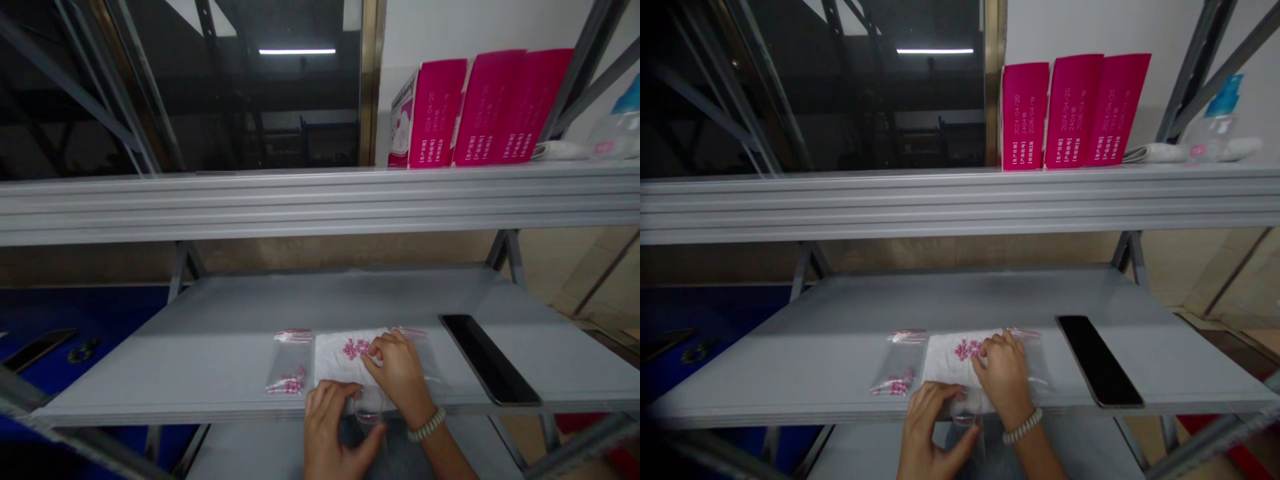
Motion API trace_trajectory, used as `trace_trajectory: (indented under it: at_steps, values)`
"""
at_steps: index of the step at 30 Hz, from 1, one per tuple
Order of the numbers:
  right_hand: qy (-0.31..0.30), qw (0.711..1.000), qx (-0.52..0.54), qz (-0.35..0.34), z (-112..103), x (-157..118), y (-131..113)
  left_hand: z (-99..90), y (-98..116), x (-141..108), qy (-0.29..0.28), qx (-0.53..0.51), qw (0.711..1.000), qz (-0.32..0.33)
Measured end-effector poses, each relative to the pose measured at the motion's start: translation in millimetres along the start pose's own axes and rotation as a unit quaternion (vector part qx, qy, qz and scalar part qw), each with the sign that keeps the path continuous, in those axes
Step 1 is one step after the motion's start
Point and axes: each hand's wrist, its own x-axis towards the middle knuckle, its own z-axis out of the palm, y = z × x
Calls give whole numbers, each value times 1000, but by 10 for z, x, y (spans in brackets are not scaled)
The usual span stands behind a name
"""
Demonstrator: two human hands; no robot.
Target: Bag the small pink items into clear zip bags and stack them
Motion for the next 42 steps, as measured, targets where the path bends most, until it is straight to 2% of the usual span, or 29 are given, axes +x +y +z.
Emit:
trace_trajectory:
  at_steps: [4,7,10,12,14,17,19,21,29,34,39,40,42]
  values:
    - [-2,1000,26,2,7,14,3,2,-24,-18,-9,9,1000,-1]
    - [-22,996,85,-13,-118,-25,-16,-2,-26,-28,-28,13,999,-20]
    - [-80,970,227,-42,-305,-76,-20,-4,-30,-33,-43,13,998,-35]
    - [-109,951,286,-48,-391,-81,2,-4,-33,-34,-48,12,998,-39]
    - [-104,959,260,-41,-407,-48,36,-4,-32,-33,-48,10,998,-39]
    - [-74,987,137,-34,-315,46,72,-5,-21,-22,-45,8,998,-40]
    - [-72,994,77,-42,-226,107,72,-6,-14,-12,-42,9,998,-39]
    - [-82,994,61,-49,-149,148,60,-5,-18,-8,-38,11,999,-37]
    - [-97,992,66,-41,-13,200,67,42,-134,-58,-27,22,999,11]
    - [-112,984,129,-44,-183,125,31,32,-141,-51,-42,22,999,0]
    - [-174,943,275,-70,-419,5,-22,23,-106,-45,-43,17,999,-21]
    - [-173,944,271,-67,-417,3,-20,22,-99,-45,-41,17,999,-21]
    - [-147,965,211,-54,-356,29,-6,23,-90,-42,-38,17,999,-19]
